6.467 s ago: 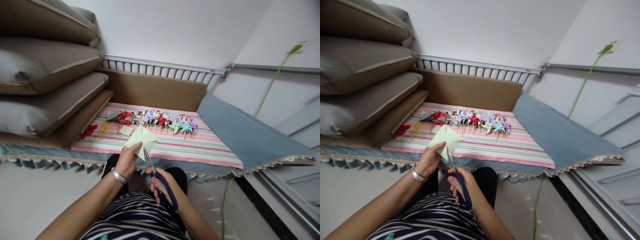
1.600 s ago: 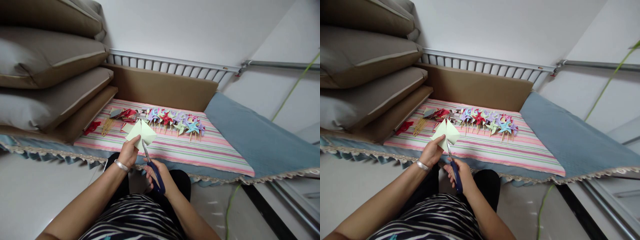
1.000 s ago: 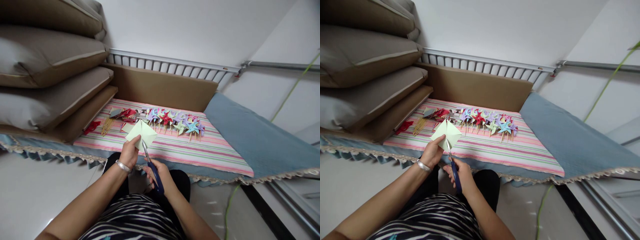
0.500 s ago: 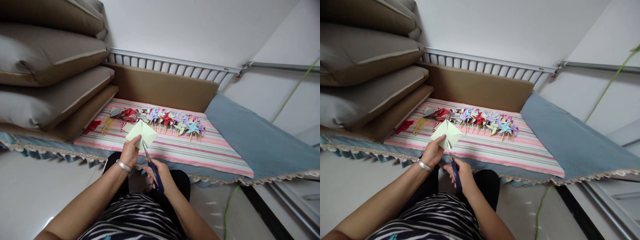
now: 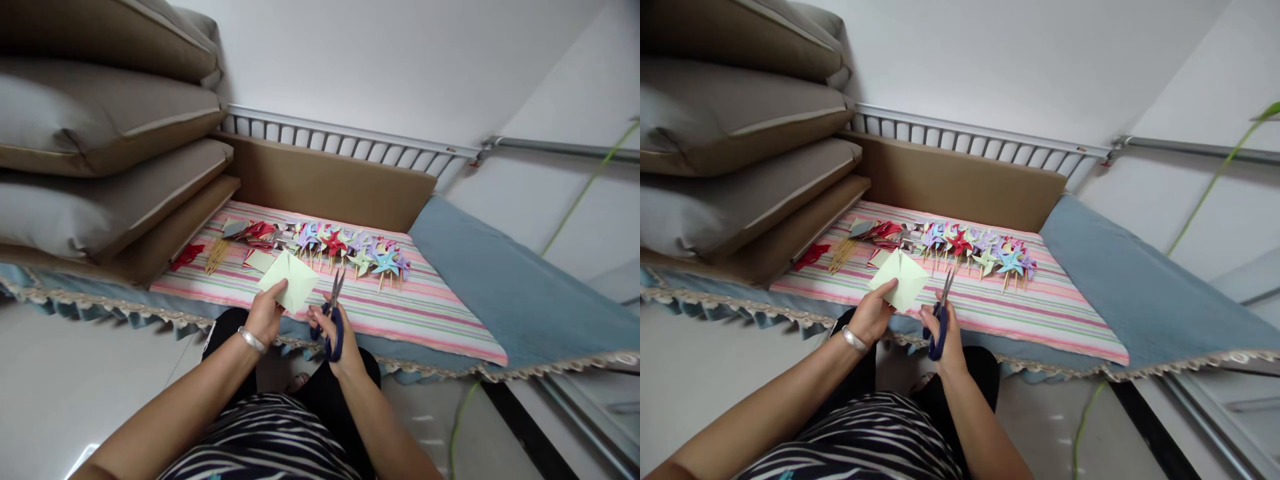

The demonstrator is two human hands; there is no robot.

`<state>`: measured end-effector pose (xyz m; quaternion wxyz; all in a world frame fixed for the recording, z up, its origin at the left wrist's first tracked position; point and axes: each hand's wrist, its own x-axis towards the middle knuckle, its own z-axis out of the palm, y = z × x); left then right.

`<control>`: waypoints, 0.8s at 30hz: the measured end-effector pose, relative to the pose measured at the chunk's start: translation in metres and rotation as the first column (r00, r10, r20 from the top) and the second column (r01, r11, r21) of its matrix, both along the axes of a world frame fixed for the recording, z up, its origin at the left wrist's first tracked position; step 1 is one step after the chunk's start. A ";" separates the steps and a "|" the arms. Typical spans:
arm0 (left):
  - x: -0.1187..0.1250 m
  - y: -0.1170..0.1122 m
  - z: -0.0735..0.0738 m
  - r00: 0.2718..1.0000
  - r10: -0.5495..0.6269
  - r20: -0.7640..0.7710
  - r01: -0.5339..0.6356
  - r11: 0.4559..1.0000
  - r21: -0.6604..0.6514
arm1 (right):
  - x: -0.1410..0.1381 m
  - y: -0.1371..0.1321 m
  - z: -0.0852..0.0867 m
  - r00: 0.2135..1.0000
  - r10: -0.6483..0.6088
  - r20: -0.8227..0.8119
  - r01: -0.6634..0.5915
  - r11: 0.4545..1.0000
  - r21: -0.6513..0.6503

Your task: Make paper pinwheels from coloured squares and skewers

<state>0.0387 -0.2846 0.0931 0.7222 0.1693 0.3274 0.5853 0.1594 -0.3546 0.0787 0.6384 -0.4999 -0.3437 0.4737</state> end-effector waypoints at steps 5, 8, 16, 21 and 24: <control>0.014 -0.024 0.000 0.995 -0.096 -0.017 0.097 0.995 0.026 | -0.010 0.017 0.016 0.986 -0.018 -0.163 0.038 0.992 0.124; 0.009 -0.025 0.000 0.989 -0.148 -0.028 0.150 0.987 0.050 | -0.004 0.021 0.016 0.991 -0.003 -0.131 0.015 0.996 0.091; -0.033 -0.002 0.006 0.812 -0.544 -0.211 0.562 0.827 0.029 | 0.034 0.026 0.029 0.961 0.276 0.031 -0.274 0.960 -0.054; -0.027 -0.003 -0.001 0.805 -0.506 -0.310 0.540 0.841 0.029 | 0.039 0.037 0.035 0.896 0.340 0.286 -0.324 0.940 -0.103; -0.025 0.002 -0.007 0.891 -0.368 -0.265 0.391 0.920 0.037 | 0.038 0.036 0.033 0.926 0.193 0.324 -0.181 0.981 -0.065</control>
